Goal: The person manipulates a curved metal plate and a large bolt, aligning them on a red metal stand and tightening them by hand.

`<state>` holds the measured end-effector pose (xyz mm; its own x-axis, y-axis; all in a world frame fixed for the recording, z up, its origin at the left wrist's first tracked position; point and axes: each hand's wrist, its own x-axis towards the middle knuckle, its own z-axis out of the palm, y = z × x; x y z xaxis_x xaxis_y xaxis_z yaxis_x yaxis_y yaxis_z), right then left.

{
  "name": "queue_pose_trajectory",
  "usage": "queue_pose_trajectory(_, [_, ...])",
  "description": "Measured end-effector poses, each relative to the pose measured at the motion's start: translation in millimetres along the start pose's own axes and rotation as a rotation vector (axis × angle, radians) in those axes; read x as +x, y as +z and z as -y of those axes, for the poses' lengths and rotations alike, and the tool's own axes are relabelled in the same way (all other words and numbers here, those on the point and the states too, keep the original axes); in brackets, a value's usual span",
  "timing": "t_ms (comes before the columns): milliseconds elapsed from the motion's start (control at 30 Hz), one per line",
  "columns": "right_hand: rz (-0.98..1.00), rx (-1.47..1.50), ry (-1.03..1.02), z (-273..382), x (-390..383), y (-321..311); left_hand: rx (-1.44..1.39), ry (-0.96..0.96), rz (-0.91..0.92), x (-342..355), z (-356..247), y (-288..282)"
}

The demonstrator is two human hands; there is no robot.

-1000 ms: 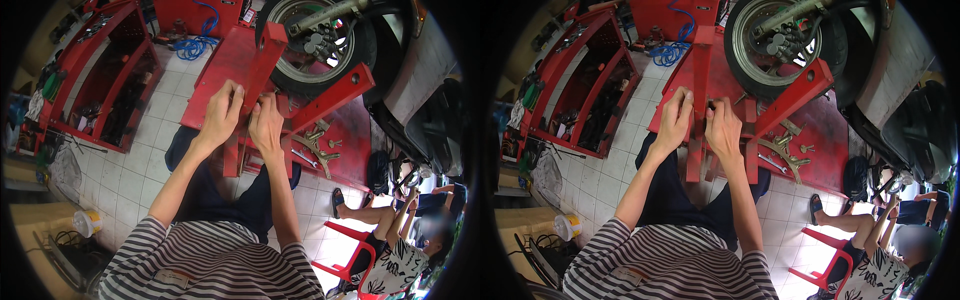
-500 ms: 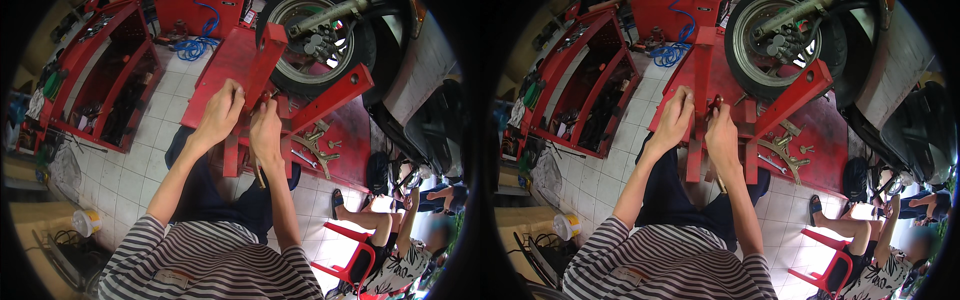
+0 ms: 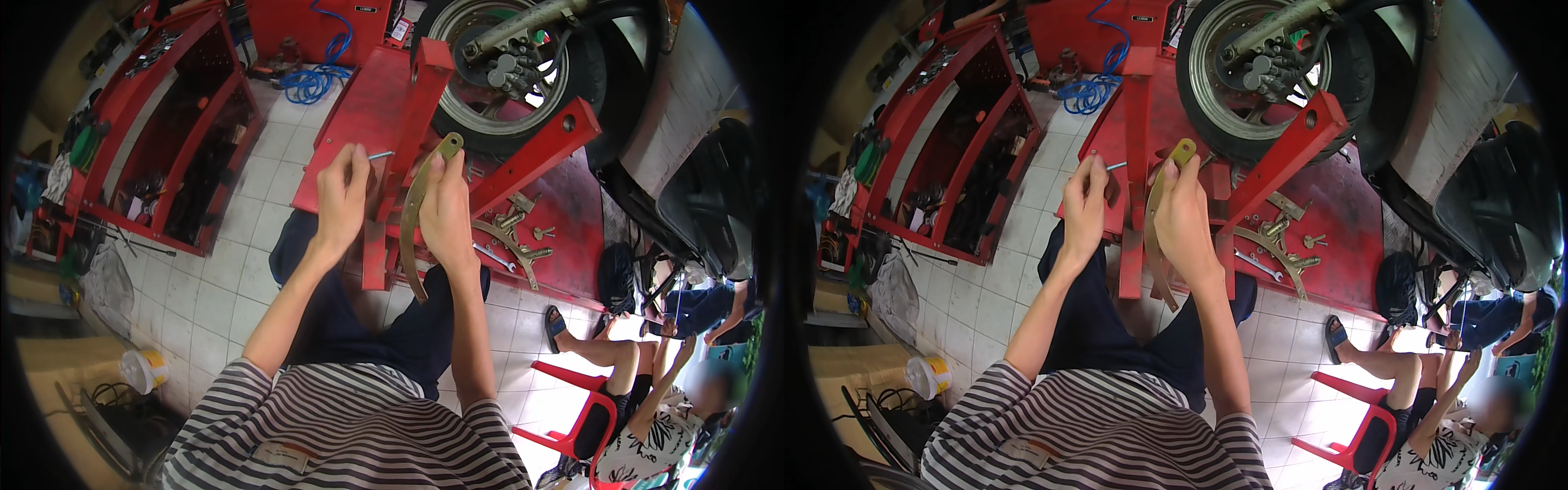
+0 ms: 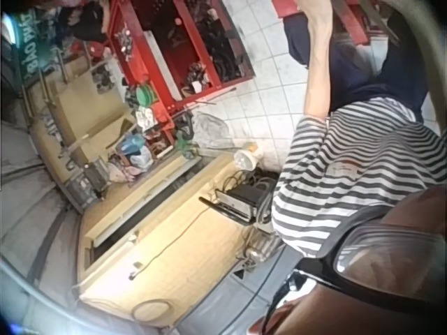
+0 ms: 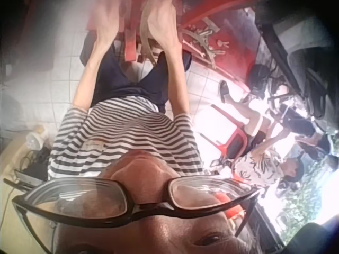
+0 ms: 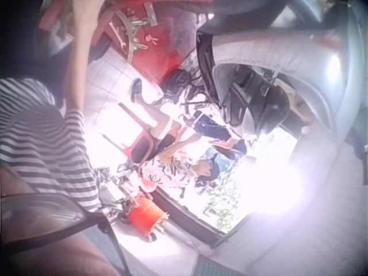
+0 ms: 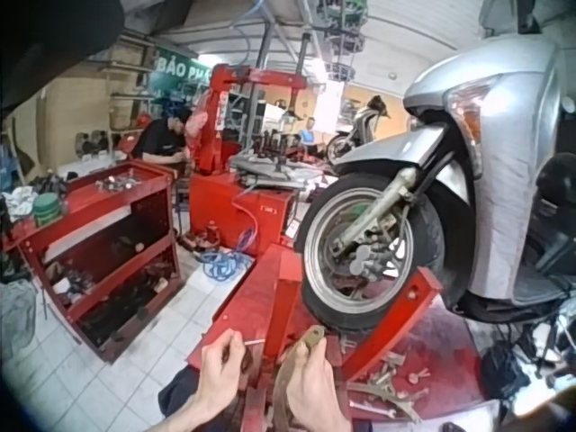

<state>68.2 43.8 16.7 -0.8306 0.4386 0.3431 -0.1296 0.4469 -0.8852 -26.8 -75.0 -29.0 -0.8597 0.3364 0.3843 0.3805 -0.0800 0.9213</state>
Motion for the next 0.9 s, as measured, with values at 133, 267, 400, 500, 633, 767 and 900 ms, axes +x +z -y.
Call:
queue_pose_trajectory(133, [-0.036,0.04,0.023,-6,0,-6,-0.21,-0.021,-0.039,-36,-9,8])
queue_pose_trajectory(267, [-0.102,0.242,0.021,11,-3,-7,-0.409,-0.307,0.091,-64,-28,6])
queue_pose_trajectory(400, [-0.2,0.326,-0.041,24,-7,-10,-0.765,-0.6,0.21,-86,-38,-3])
queue_pose_trajectory(500, [-0.3,0.312,-0.046,24,-12,-15,-0.824,-0.644,0.335,-86,-39,-19])
queue_pose_trajectory(633, [-0.365,0.403,-0.074,30,-29,-21,-0.847,-0.651,0.368,-76,-59,-37])
queue_pose_trajectory(767, [-0.464,0.192,-0.211,22,-45,-25,-0.838,-0.74,0.507,-71,-77,-57])
queue_pose_trajectory(900, [-0.458,0.241,-0.171,25,-66,-29,-0.847,-0.801,0.575,-65,-82,-75])
